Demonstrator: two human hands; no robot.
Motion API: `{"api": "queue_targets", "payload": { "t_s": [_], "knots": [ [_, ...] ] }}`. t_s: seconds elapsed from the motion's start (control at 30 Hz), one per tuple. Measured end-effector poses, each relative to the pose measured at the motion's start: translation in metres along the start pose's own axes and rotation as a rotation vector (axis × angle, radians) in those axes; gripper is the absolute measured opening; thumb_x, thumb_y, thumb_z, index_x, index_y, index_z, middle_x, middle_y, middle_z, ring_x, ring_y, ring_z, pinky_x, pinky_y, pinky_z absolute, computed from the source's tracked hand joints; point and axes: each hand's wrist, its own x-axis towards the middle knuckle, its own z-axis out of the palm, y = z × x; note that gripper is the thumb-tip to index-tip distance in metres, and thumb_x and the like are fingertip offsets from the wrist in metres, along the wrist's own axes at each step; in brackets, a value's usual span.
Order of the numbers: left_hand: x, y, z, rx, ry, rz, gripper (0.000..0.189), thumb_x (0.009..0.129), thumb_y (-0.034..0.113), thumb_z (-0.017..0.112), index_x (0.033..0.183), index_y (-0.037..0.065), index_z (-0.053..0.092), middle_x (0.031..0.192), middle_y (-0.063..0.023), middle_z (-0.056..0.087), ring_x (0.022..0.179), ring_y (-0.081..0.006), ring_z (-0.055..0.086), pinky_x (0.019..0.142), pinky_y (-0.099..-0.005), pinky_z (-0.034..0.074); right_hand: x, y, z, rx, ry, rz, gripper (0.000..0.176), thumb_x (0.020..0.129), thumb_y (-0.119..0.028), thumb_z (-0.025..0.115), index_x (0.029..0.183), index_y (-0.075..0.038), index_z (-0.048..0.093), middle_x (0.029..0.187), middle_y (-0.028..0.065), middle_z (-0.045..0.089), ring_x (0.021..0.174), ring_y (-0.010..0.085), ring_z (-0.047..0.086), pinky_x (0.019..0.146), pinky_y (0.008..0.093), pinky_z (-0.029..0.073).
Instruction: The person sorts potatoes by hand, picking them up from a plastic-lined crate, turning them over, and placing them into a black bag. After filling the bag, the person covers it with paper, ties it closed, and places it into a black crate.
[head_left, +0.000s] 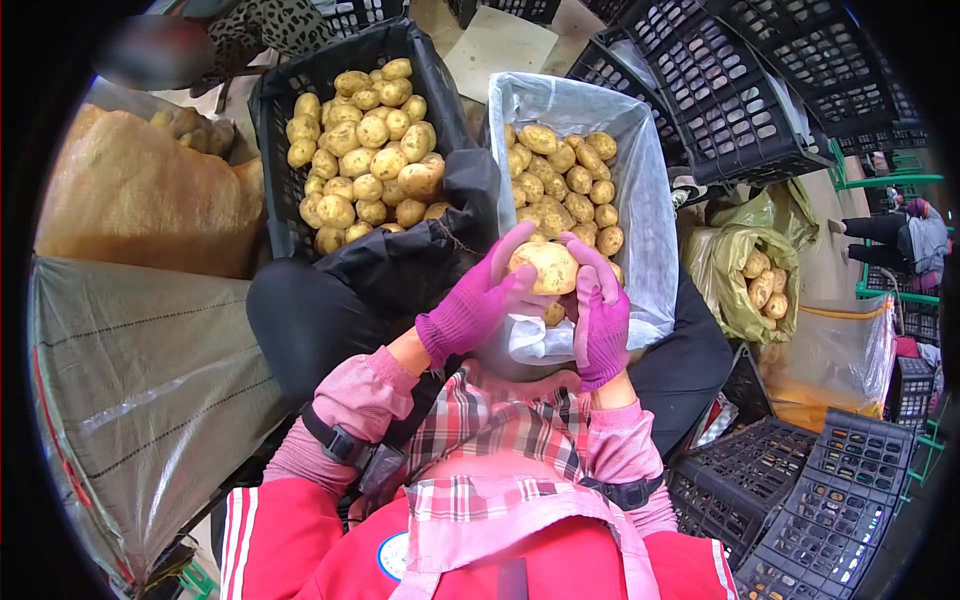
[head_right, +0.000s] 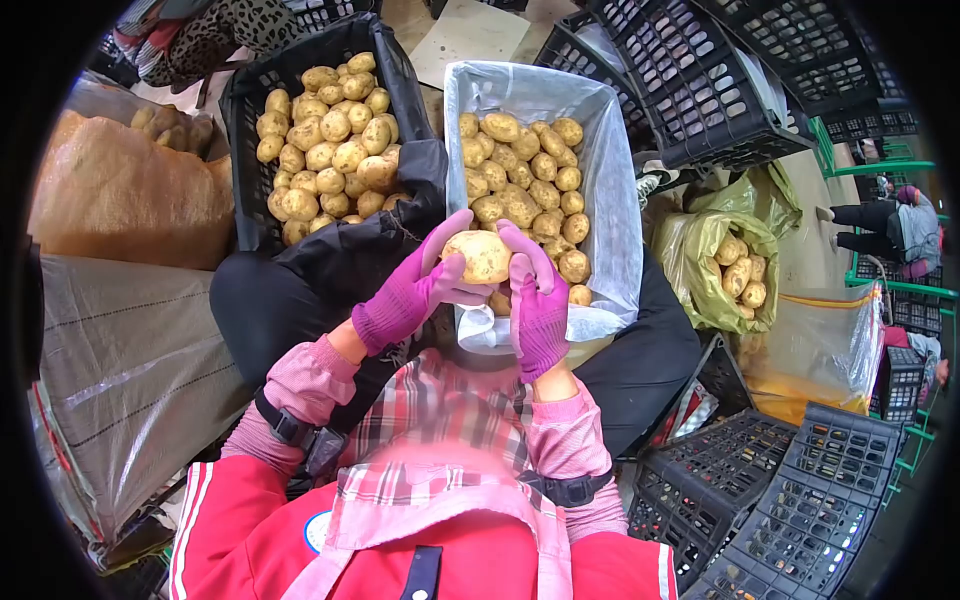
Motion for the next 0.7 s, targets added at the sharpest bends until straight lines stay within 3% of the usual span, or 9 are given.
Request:
{"api": "queue_targets", "payload": {
  "t_s": [0.2, 0.23, 0.37, 0.43, 0.53, 0.57, 0.63, 0.7],
  "knots": [
    [-0.001, 0.009, -0.002, 0.007, 0.043, 0.106, 0.057, 0.102, 0.042, 0.046, 0.143, 0.003, 0.04, 0.127, -0.0132, 0.055, 0.11, -0.0227, 0.062, 0.091, -0.0351, 0.056, -0.003, -0.013, 0.013, -0.222, -0.028, -0.091, 0.057, 0.097, -0.04, 0.058, 0.136, 0.0, 0.049, 0.132, 0.0148, 0.056, 0.121, 0.0218, 0.053, 0.103, 0.0331, 0.041],
    [-0.001, 0.008, -0.004, -0.08, 0.036, 0.05, 0.057, 0.102, 0.042, 0.046, 0.143, 0.003, 0.041, 0.127, -0.0129, 0.055, 0.11, -0.0231, 0.062, 0.091, -0.0356, 0.056, -0.002, -0.015, 0.014, -0.257, -0.035, -0.084, 0.057, 0.096, -0.04, 0.059, 0.136, 0.0, 0.049, 0.131, 0.0145, 0.057, 0.12, 0.0216, 0.054, 0.102, 0.033, 0.041],
    [-0.005, 0.015, -0.003, -0.228, 0.047, -0.144, 0.055, 0.101, 0.041, 0.049, 0.141, 0.005, 0.039, 0.126, -0.0109, 0.052, 0.106, -0.0241, 0.063, 0.088, -0.0386, 0.058, -0.001, 0.002, 0.01, -0.17, -0.012, 0.005, 0.045, 0.1, -0.029, 0.054, 0.134, 0.0, 0.051, 0.123, 0.0141, 0.062, 0.111, 0.0202, 0.06, 0.096, 0.03, 0.046],
    [-0.006, 0.013, 0.001, -0.126, 0.114, -0.071, 0.054, 0.1, 0.041, 0.049, 0.139, 0.005, 0.041, 0.125, -0.0112, 0.054, 0.105, -0.025, 0.064, 0.088, -0.0388, 0.058, 0.003, 0.008, 0.008, -0.129, 0.004, 0.016, 0.039, 0.103, -0.024, 0.05, 0.133, 0.001, 0.052, 0.121, 0.0144, 0.063, 0.104, 0.0184, 0.064, 0.089, 0.0285, 0.051],
    [0.003, 0.018, -0.013, -0.284, 0.4, 0.013, 0.047, 0.101, 0.035, 0.049, 0.136, 0.003, 0.044, 0.124, -0.0123, 0.056, 0.107, -0.0263, 0.063, 0.09, -0.0383, 0.057, 0.006, 0.01, 0.003, 0.154, 0.09, 0.129, 0.039, 0.102, -0.024, 0.051, 0.131, 0.001, 0.053, 0.12, 0.0157, 0.063, 0.101, 0.0218, 0.065, 0.087, 0.0321, 0.053],
    [0.009, 0.009, -0.03, -0.384, 0.469, 0.194, 0.044, 0.101, 0.031, 0.049, 0.133, 0.002, 0.046, 0.124, -0.0144, 0.057, 0.107, -0.0279, 0.064, 0.09, -0.0385, 0.057, 0.008, 0.012, -0.002, 0.132, 0.11, 0.137, 0.039, 0.102, -0.024, 0.051, 0.131, 0.001, 0.053, 0.12, 0.0153, 0.063, 0.1, 0.0216, 0.065, 0.086, 0.0317, 0.053],
    [0.013, 0.011, -0.065, -0.57, 0.711, 0.235, 0.042, 0.102, 0.029, 0.048, 0.132, 0.0, 0.046, 0.123, -0.0158, 0.058, 0.106, -0.0289, 0.064, 0.093, -0.0377, 0.056, 0.011, 0.018, -0.015, 0.079, 0.154, 0.159, 0.039, 0.101, -0.024, 0.052, 0.131, 0.001, 0.053, 0.12, 0.0147, 0.063, 0.099, 0.0212, 0.066, 0.085, 0.031, 0.053],
    [0.009, 0.008, -0.071, -0.547, 0.806, 0.121, 0.043, 0.103, 0.03, 0.047, 0.134, -0.001, 0.045, 0.125, -0.0165, 0.059, 0.104, -0.0282, 0.065, 0.094, -0.0364, 0.055, 0.017, 0.033, -0.032, 0.016, 0.149, 0.194, 0.035, 0.1, -0.02, 0.053, 0.128, 0.0, 0.056, 0.118, 0.0139, 0.064, 0.099, 0.02, 0.066, 0.085, 0.0297, 0.052]
  ]
}}
